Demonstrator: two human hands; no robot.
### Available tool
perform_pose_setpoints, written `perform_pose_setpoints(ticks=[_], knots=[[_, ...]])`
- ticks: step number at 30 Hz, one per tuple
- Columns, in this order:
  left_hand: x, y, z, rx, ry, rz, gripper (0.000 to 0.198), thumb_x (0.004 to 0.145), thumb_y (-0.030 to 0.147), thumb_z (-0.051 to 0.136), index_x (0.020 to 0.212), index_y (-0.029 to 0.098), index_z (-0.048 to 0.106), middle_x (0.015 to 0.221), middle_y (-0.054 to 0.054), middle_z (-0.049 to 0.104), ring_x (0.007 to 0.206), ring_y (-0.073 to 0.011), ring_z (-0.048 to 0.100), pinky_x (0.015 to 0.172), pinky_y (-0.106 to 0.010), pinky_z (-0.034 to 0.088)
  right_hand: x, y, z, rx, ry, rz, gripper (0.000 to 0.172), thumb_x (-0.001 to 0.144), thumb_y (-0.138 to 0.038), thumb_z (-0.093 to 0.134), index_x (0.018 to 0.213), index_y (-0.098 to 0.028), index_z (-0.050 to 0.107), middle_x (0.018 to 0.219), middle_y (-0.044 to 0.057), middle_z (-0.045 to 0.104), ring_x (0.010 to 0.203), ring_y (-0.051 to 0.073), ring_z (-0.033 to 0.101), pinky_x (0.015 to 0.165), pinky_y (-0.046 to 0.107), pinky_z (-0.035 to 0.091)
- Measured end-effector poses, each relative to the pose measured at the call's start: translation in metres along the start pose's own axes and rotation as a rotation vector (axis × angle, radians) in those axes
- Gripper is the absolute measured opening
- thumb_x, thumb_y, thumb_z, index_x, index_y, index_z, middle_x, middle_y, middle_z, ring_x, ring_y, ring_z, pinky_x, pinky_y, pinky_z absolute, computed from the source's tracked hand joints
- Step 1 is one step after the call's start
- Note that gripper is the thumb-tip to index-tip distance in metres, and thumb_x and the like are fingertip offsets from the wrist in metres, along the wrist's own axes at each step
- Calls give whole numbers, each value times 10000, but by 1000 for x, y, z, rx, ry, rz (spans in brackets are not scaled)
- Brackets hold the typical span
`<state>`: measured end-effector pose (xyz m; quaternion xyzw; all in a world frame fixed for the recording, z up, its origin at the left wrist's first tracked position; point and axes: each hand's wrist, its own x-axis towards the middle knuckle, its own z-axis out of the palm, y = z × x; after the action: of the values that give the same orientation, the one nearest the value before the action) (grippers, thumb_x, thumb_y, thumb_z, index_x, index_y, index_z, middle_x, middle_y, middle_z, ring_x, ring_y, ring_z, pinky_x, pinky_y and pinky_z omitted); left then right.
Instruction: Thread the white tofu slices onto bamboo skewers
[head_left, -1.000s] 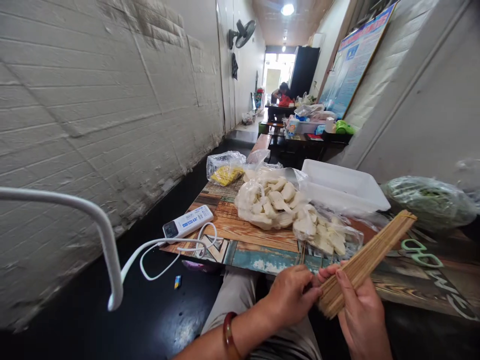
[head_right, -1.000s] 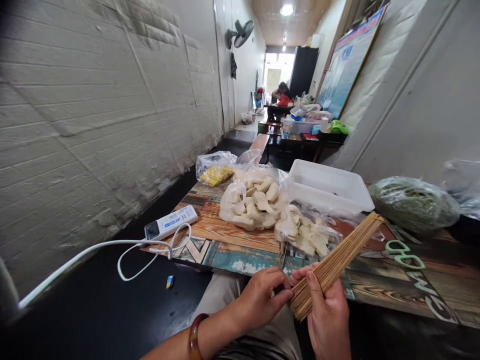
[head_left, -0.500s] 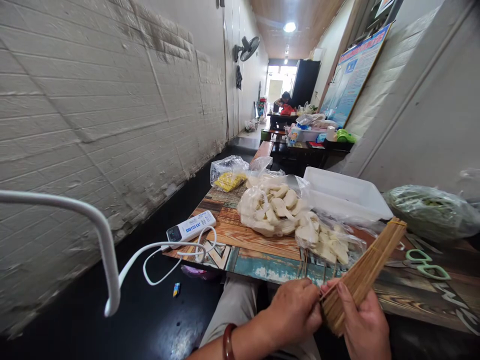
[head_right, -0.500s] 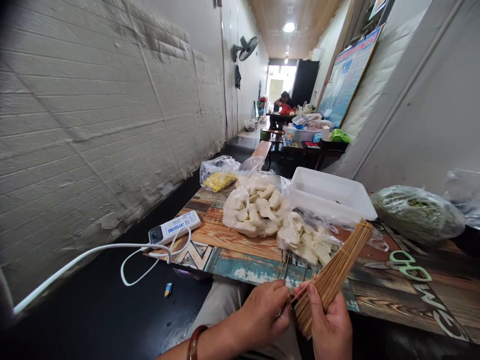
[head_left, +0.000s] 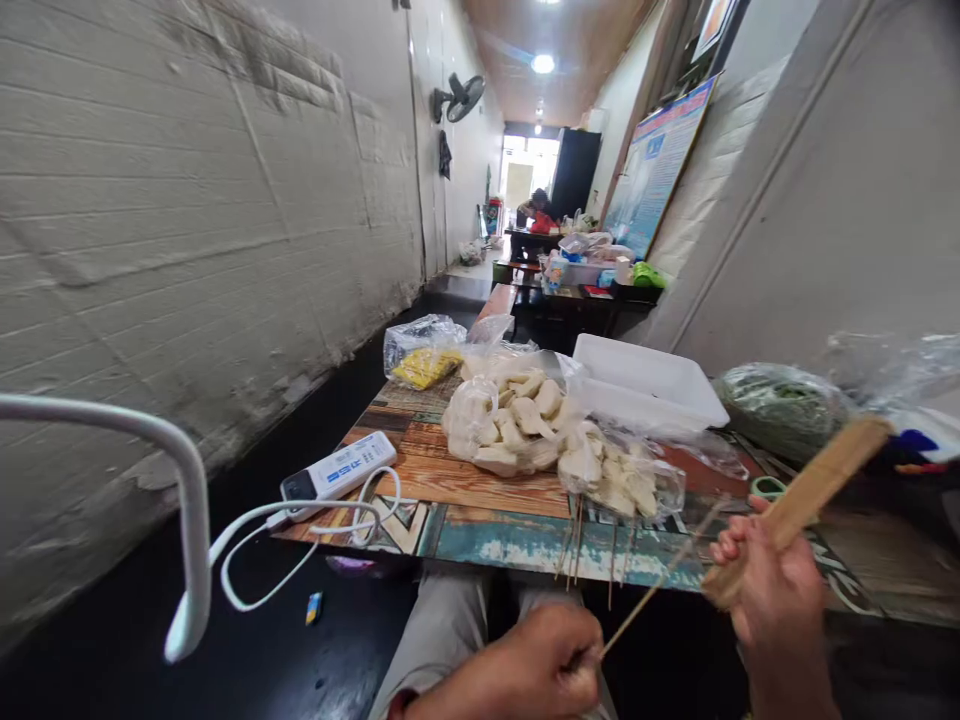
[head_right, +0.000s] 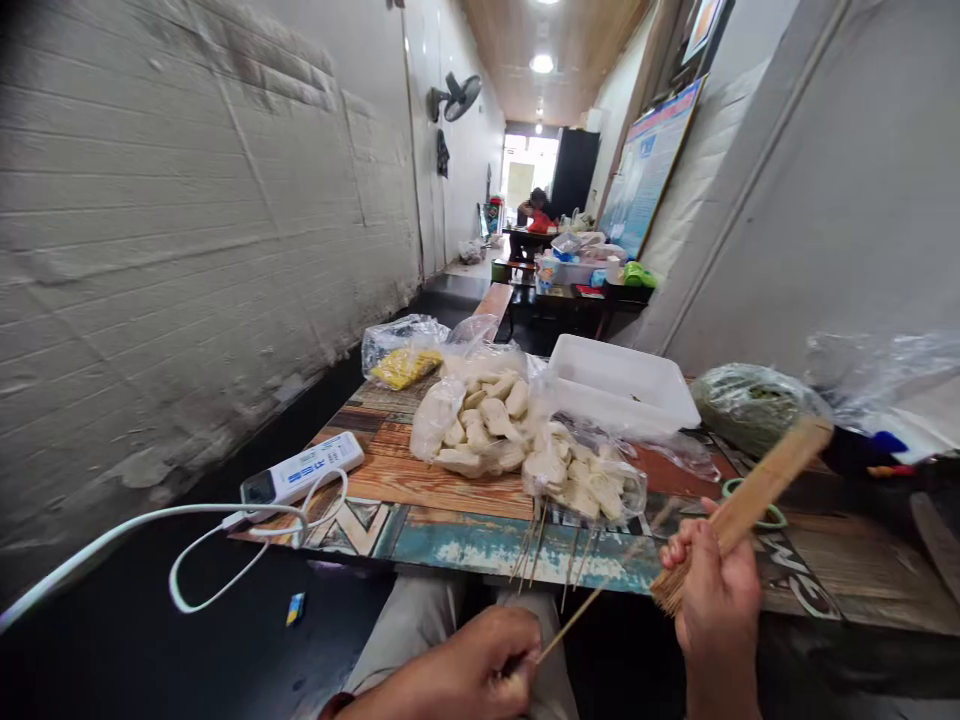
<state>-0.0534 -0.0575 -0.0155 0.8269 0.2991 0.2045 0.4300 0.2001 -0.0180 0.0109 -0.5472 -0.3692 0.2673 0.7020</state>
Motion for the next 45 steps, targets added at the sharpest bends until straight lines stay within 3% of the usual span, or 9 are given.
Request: perform_pose_setpoints(ticks=[6,13,22,26,31,36,39,42,45], knots=[[3,4,-13,-248,205,-74,210,735,52,399,594,191,329,580,52,359,582,-91,320,574,-244,253,48,33,-55,-602,-92,-14,547,733,-478,659,1195,-189,607,652,-8,587,509,188,537,504,319,444],[5,4,-19,-337,228,-126,189,758,115,396,589,193,366,582,39,411,591,-101,346,591,-255,266,73,60,-81,-997,-245,-216,440,761,-416,553,1102,-180,699,979,137,719,907,333,665,806,451,495],[7,-1,-24,-254,250,-99,212,741,89,418,580,194,330,566,50,361,565,-94,313,560,-242,245,20,11,-33,-921,-251,-659,392,944,-410,440,1139,-150,658,1136,140,695,1066,273,633,1019,447,428],[7,8,-34,-37,141,-6,217,631,19,459,592,190,331,581,50,370,573,-95,327,554,-242,235,-28,-29,9,-861,-472,-1023,242,954,-250,521,1149,-181,647,1069,111,726,1001,265,651,929,433,438],[1,14,-51,67,163,17,203,621,28,465,605,194,349,589,38,399,582,-105,345,552,-243,246,-60,-41,34,-781,-849,-1094,306,952,-151,475,1213,-190,629,1009,69,744,908,235,687,863,403,461],[-5,16,-75,-87,352,27,208,796,144,444,605,189,375,590,35,413,582,-99,370,577,-238,279,-74,-23,28,-676,-975,-962,370,947,-101,465,1286,-150,606,1067,90,761,923,189,730,812,249,561],[-4,16,-87,-187,379,-26,297,866,288,484,594,181,428,576,31,460,576,-99,409,588,-238,311,-88,-12,29,-526,-975,-638,312,955,-181,509,1220,-176,673,1085,81,764,832,172,752,755,200,582],[2,10,-95,-349,450,-90,373,879,435,502,610,180,460,557,29,485,538,-99,436,559,-234,331,-104,-4,36,-386,-776,-199,292,943,-348,542,1089,-204,750,663,9,740,416,110,623,468,178,538],[13,1,-105,-440,609,-129,417,882,513,481,633,179,483,538,27,504,517,-101,447,554,-231,349,-114,-1,44,-234,-551,161,382,893,-492,581,1067,-200,756,451,-60,542,310,78,461,336,166,410]])
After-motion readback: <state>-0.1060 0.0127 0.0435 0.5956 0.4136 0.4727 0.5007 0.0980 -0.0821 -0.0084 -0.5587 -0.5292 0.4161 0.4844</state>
